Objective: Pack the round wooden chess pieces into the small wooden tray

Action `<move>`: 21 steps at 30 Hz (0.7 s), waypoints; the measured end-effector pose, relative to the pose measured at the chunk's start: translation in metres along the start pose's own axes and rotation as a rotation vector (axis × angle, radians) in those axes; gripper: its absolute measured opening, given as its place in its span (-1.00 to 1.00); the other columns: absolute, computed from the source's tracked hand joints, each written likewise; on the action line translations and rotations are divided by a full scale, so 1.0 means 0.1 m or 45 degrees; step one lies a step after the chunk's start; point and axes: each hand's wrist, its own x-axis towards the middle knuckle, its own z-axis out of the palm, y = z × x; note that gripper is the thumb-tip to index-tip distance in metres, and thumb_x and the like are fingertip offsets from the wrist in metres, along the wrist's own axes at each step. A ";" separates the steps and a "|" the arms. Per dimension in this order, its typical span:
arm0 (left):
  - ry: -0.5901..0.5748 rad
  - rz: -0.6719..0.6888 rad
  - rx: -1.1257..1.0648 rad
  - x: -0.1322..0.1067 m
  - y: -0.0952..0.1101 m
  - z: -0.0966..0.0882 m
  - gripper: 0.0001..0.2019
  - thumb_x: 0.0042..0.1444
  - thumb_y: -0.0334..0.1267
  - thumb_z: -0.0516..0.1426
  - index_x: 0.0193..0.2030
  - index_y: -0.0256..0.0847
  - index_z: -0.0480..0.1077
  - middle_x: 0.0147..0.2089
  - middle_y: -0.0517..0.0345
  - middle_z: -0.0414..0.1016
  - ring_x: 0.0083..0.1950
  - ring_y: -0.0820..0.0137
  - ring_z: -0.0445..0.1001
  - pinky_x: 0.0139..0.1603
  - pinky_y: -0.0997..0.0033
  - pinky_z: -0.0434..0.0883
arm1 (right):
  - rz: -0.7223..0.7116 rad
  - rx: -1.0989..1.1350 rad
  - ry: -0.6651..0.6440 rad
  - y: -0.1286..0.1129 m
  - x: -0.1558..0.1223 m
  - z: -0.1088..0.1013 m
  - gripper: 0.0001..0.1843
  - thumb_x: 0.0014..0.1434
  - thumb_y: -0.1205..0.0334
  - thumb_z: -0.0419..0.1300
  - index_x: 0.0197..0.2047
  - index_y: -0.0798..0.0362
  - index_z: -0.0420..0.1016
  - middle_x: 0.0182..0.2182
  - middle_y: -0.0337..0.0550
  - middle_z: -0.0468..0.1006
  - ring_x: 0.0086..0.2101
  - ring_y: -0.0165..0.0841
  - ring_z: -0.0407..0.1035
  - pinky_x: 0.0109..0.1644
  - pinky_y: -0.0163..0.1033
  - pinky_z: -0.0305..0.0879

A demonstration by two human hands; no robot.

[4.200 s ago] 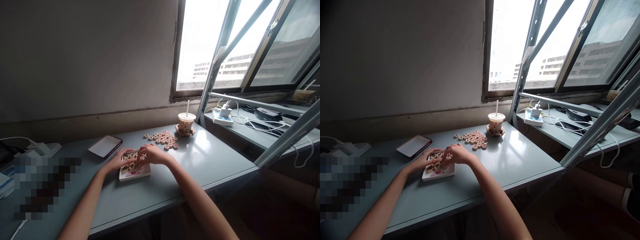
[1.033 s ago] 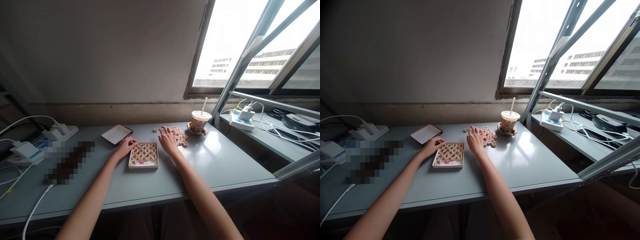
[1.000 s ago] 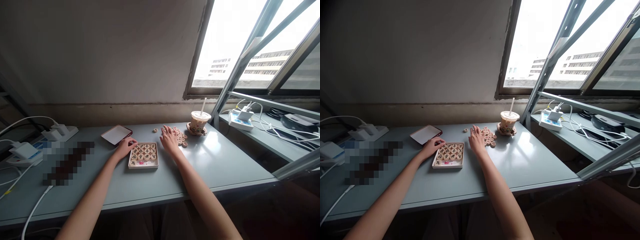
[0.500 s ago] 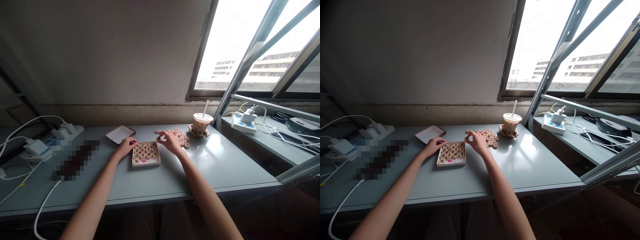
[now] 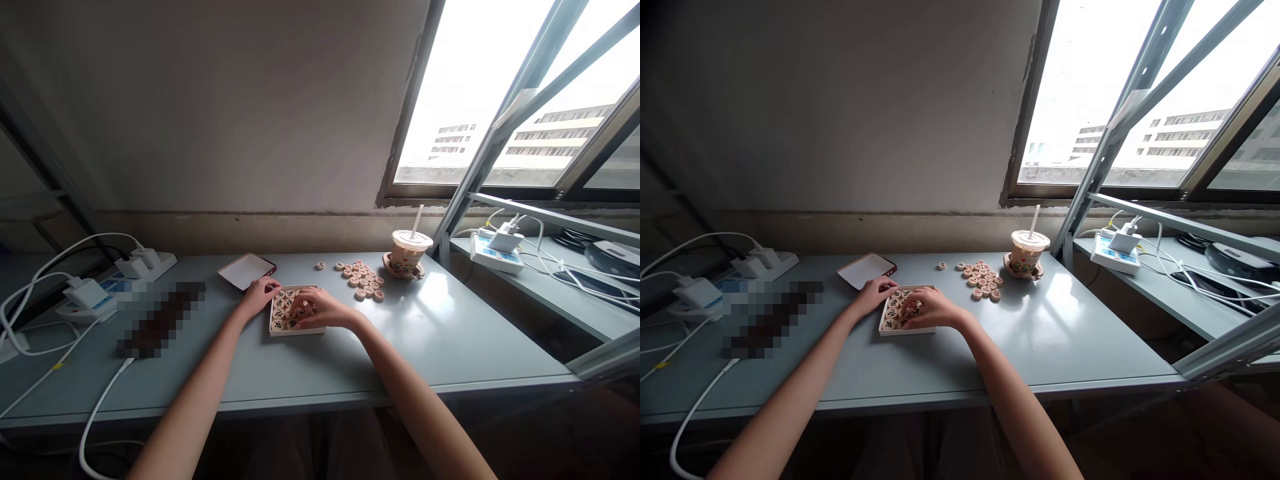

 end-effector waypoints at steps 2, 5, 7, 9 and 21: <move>-0.002 -0.008 -0.002 0.00 0.00 0.00 -0.74 0.05 -0.11 0.06 -0.35 -0.22 0.48 -0.22 0.01 0.53 -0.17 0.25 0.48 -0.11 0.30 0.39 | 0.048 0.003 -0.043 0.01 -0.01 -0.02 -0.76 -0.02 0.05 0.33 -0.34 0.03 0.56 -0.37 -0.23 0.50 -0.28 -0.37 0.31 -0.17 -0.30 0.14; -0.008 -0.016 0.004 0.00 0.02 -0.01 -0.75 0.05 -0.11 0.06 -0.35 -0.22 0.48 -0.21 0.02 0.54 -0.15 0.26 0.48 -0.08 0.30 0.37 | 0.030 -0.011 -0.094 0.04 -0.02 -0.01 -0.72 0.05 0.02 0.27 -0.44 0.09 0.55 -0.46 -0.25 0.48 -0.43 -0.46 0.25 -0.31 -0.35 0.07; -0.014 -0.021 0.007 0.00 0.03 -0.01 -0.75 0.06 -0.10 0.05 -0.35 -0.21 0.47 -0.21 0.02 0.54 -0.15 0.26 0.48 -0.06 0.30 0.37 | -0.008 -0.016 -0.111 0.04 -0.01 0.02 -0.72 0.09 0.04 0.24 -0.41 0.10 0.55 -0.49 -0.26 0.46 -0.46 -0.49 0.22 -0.34 -0.35 0.05; -0.016 -0.024 0.010 0.00 0.03 -0.01 -0.74 0.05 -0.10 0.05 -0.35 -0.21 0.47 -0.21 0.02 0.54 -0.15 0.26 0.48 -0.07 0.30 0.37 | -0.031 -0.004 -0.126 0.05 -0.01 0.04 -0.73 0.12 0.06 0.21 -0.39 0.10 0.55 -0.50 -0.27 0.45 -0.47 -0.49 0.21 -0.36 -0.36 0.04; -0.026 -0.017 -0.019 0.00 0.02 0.00 -0.71 0.04 -0.04 0.04 -0.35 -0.20 0.45 -0.22 0.03 0.53 -0.18 0.25 0.48 -0.13 0.31 0.38 | 0.610 -0.872 0.534 0.78 0.09 -0.01 -0.46 0.29 0.11 -0.08 0.30 0.06 0.09 0.31 0.02 0.05 0.27 -0.14 -0.13 0.25 0.17 -0.21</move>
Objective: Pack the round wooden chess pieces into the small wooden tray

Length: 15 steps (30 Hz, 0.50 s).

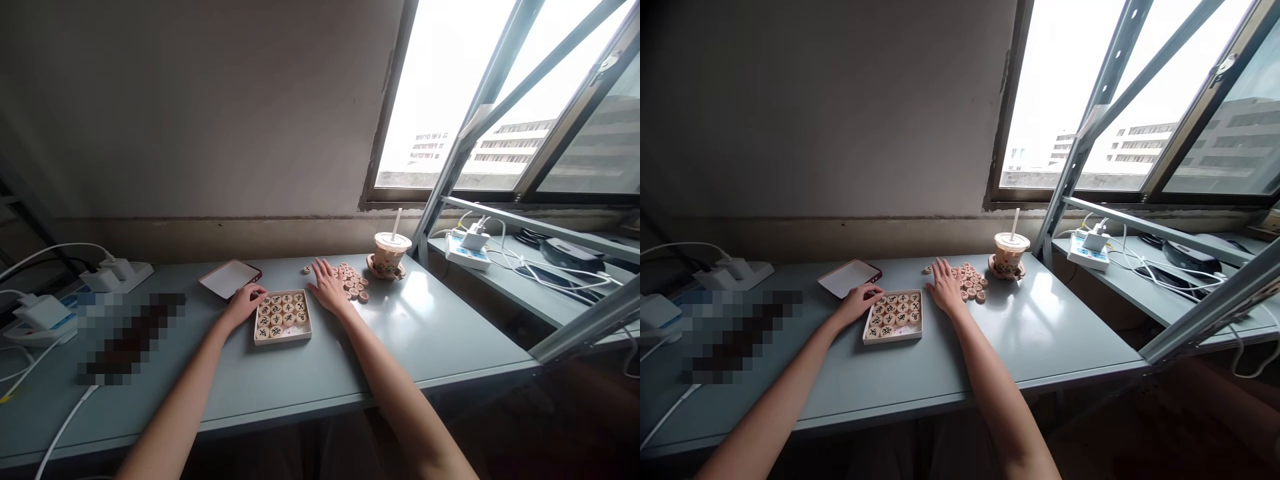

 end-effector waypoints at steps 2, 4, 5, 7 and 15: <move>-0.006 -0.006 0.005 0.00 0.01 0.00 -0.71 0.05 -0.03 0.03 -0.36 -0.19 0.44 -0.22 0.04 0.53 -0.17 0.25 0.48 -0.12 0.31 0.38 | -0.056 -0.015 -0.115 0.04 0.05 0.09 -0.41 0.31 0.04 -0.13 0.34 0.08 0.00 0.34 -0.01 -0.04 0.30 -0.16 -0.25 0.27 0.23 -0.31; -0.010 -0.014 0.012 0.00 0.02 0.00 -0.71 0.04 -0.03 0.03 -0.36 -0.19 0.44 -0.22 0.04 0.53 -0.18 0.24 0.47 -0.11 0.29 0.38 | -0.113 0.008 -0.168 0.04 0.06 0.13 -0.42 0.32 0.03 -0.16 0.33 0.08 0.01 0.33 -0.02 0.00 0.31 -0.17 -0.25 0.28 0.27 -0.35; -0.011 -0.015 0.014 0.00 0.02 0.00 -0.71 0.03 -0.03 0.04 -0.36 -0.19 0.44 -0.23 0.04 0.53 -0.18 0.24 0.47 -0.10 0.29 0.38 | -0.130 0.022 -0.164 0.04 0.05 0.13 -0.45 0.32 0.05 -0.16 0.31 0.07 0.05 0.31 -0.01 0.05 0.30 -0.17 -0.20 0.27 0.28 -0.36; -0.013 -0.016 0.018 0.00 0.03 0.00 -0.71 0.03 -0.03 0.04 -0.37 -0.19 0.44 -0.23 0.04 0.53 -0.18 0.24 0.47 -0.09 0.29 0.37 | -0.156 0.040 -0.119 0.03 0.02 0.09 -0.54 0.32 0.14 -0.13 0.24 0.05 0.17 0.24 0.01 0.19 0.24 -0.16 -0.05 0.27 0.28 -0.34; -0.001 0.002 0.010 0.00 0.01 -0.01 -0.71 0.04 -0.03 0.04 -0.35 -0.19 0.45 -0.23 0.04 0.53 -0.18 0.26 0.47 -0.11 0.31 0.39 | -0.177 -0.078 -0.009 -0.01 -0.07 -0.13 -0.63 0.23 0.26 0.03 0.10 0.07 0.37 -0.01 0.08 0.36 0.03 -0.11 0.16 0.11 0.05 0.06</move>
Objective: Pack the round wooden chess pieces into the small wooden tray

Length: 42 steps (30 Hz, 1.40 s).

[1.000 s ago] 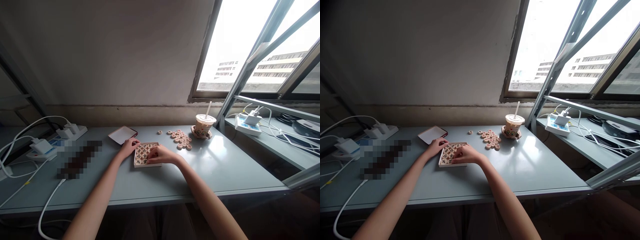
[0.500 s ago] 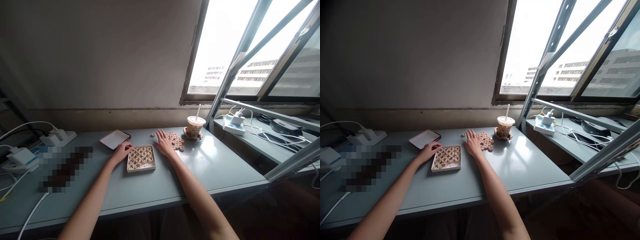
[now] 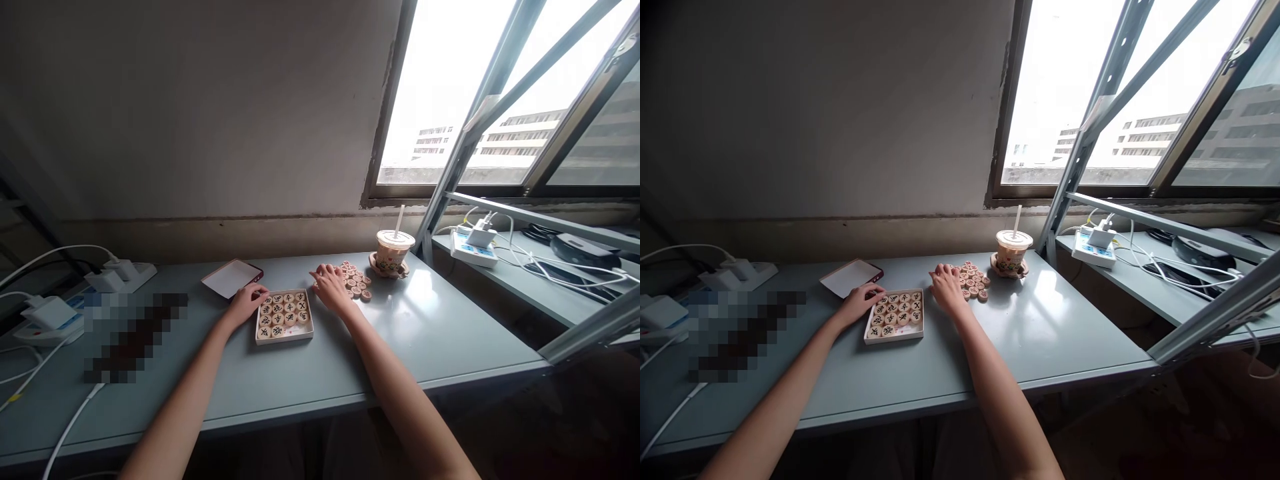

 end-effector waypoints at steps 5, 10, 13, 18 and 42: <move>-0.006 -0.013 -0.011 0.00 -0.01 0.01 -0.71 0.03 -0.03 0.04 -0.33 -0.20 0.45 -0.22 0.04 0.52 -0.22 0.27 0.47 -0.14 0.31 0.40 | 0.146 0.081 -0.143 0.05 -0.03 -0.04 -0.71 0.24 0.30 0.03 -0.04 0.08 0.49 -0.01 0.12 0.35 -0.04 -0.11 0.24 0.00 -0.06 0.17; 0.006 -0.011 -0.006 0.00 0.01 0.00 -0.71 0.03 -0.03 0.05 -0.36 -0.19 0.45 -0.22 0.03 0.53 -0.17 0.25 0.47 -0.11 0.31 0.40 | 0.068 0.561 -0.216 0.09 -0.07 -0.22 -0.77 0.15 0.34 0.17 -0.10 0.09 0.52 -0.19 -0.05 0.48 -0.25 -0.34 0.38 -0.14 -0.28 0.25; -0.005 -0.007 -0.006 -0.01 0.03 -0.01 -0.71 0.04 -0.04 0.04 -0.36 -0.21 0.45 -0.23 0.02 0.53 -0.17 0.25 0.48 -0.11 0.30 0.40 | -0.170 0.970 -0.276 -0.04 -0.10 -0.37 -0.66 0.05 0.28 0.27 -0.05 0.02 0.48 -0.23 -0.19 0.53 -0.28 -0.41 0.37 -0.19 -0.33 0.27; -0.023 -0.009 -0.002 -0.02 0.04 -0.01 -0.71 0.07 -0.06 0.04 -0.31 -0.21 0.45 -0.20 0.02 0.52 -0.17 0.25 0.48 -0.12 0.31 0.40 | -0.432 1.183 -0.671 -0.28 -0.15 -0.49 -0.73 -0.05 0.29 0.32 -0.20 0.04 0.56 -0.38 -0.28 0.51 -0.41 -0.48 0.31 -0.35 -0.39 0.21; -0.009 0.003 0.053 -0.01 -0.02 0.03 -0.72 0.07 -0.06 0.03 -0.32 -0.20 0.45 -0.20 0.02 0.48 -0.17 0.26 0.45 -0.09 0.28 0.37 | 0.134 0.320 0.092 -0.06 -0.10 -0.24 -0.71 0.26 0.10 0.03 -0.09 0.00 0.50 -0.06 -0.01 0.47 -0.02 -0.18 0.25 0.08 -0.05 0.03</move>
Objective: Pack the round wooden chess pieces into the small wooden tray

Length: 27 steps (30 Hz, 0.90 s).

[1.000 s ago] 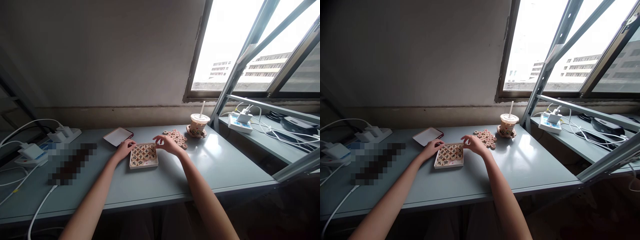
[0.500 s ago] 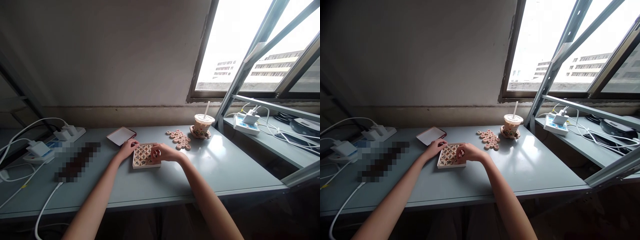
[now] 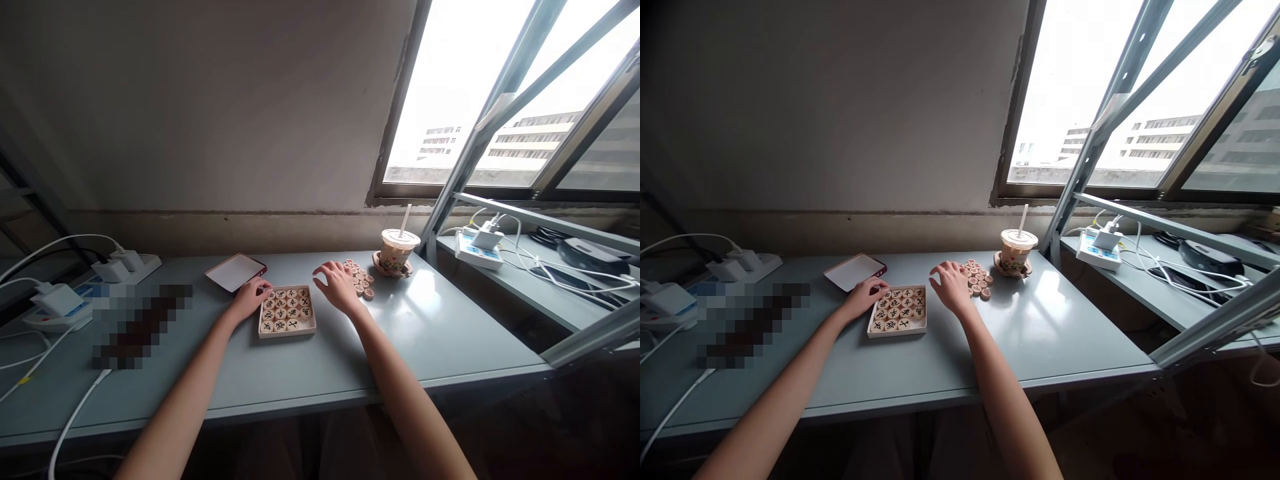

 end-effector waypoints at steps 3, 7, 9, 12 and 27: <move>0.005 0.000 0.010 -0.01 0.01 0.00 -0.72 0.07 -0.05 0.03 -0.31 -0.19 0.45 -0.18 0.02 0.47 -0.16 0.24 0.44 -0.09 0.27 0.38 | 0.149 -0.243 0.058 0.20 0.06 0.18 -0.53 0.27 0.12 -0.01 0.20 0.09 0.25 0.22 0.13 0.20 0.20 -0.08 0.01 0.22 0.14 -0.17; 0.011 0.023 -0.008 -0.02 0.02 0.01 -0.71 0.07 -0.04 0.02 -0.32 -0.18 0.44 -0.19 0.02 0.47 -0.15 0.25 0.44 -0.08 0.27 0.38 | 0.151 -0.329 -0.141 0.33 0.12 0.33 -0.45 0.30 0.08 -0.09 0.25 0.21 0.14 0.27 0.19 0.10 0.28 -0.08 -0.16 0.26 0.26 -0.38; 0.015 0.026 -0.002 -0.01 0.02 0.01 -0.71 0.07 -0.04 0.02 -0.33 -0.18 0.44 -0.20 0.03 0.47 -0.15 0.24 0.44 -0.06 0.26 0.38 | 0.126 -0.330 -0.145 0.32 0.12 0.32 -0.52 0.29 0.11 -0.08 0.18 0.20 0.24 0.20 0.20 0.23 0.25 -0.06 -0.07 0.26 0.28 -0.42; 0.015 0.024 0.003 -0.01 0.01 0.01 -0.72 0.07 -0.05 0.02 -0.33 -0.17 0.45 -0.20 0.03 0.47 -0.14 0.23 0.45 -0.06 0.26 0.38 | 0.069 -0.349 -0.087 0.28 0.10 0.25 -0.68 0.24 0.23 0.00 0.01 0.12 0.37 0.00 0.12 0.43 0.09 -0.08 0.17 0.26 0.27 -0.42; -0.016 0.016 -0.001 0.00 0.00 0.00 -0.72 0.08 -0.07 0.01 -0.30 -0.19 0.44 -0.19 0.03 0.47 -0.14 0.25 0.44 -0.08 0.30 0.36 | -0.073 0.335 -0.441 0.13 -0.01 -0.20 -0.80 0.06 0.26 0.27 -0.20 0.10 0.54 -0.28 -0.10 0.55 -0.28 -0.35 0.39 -0.21 -0.32 0.24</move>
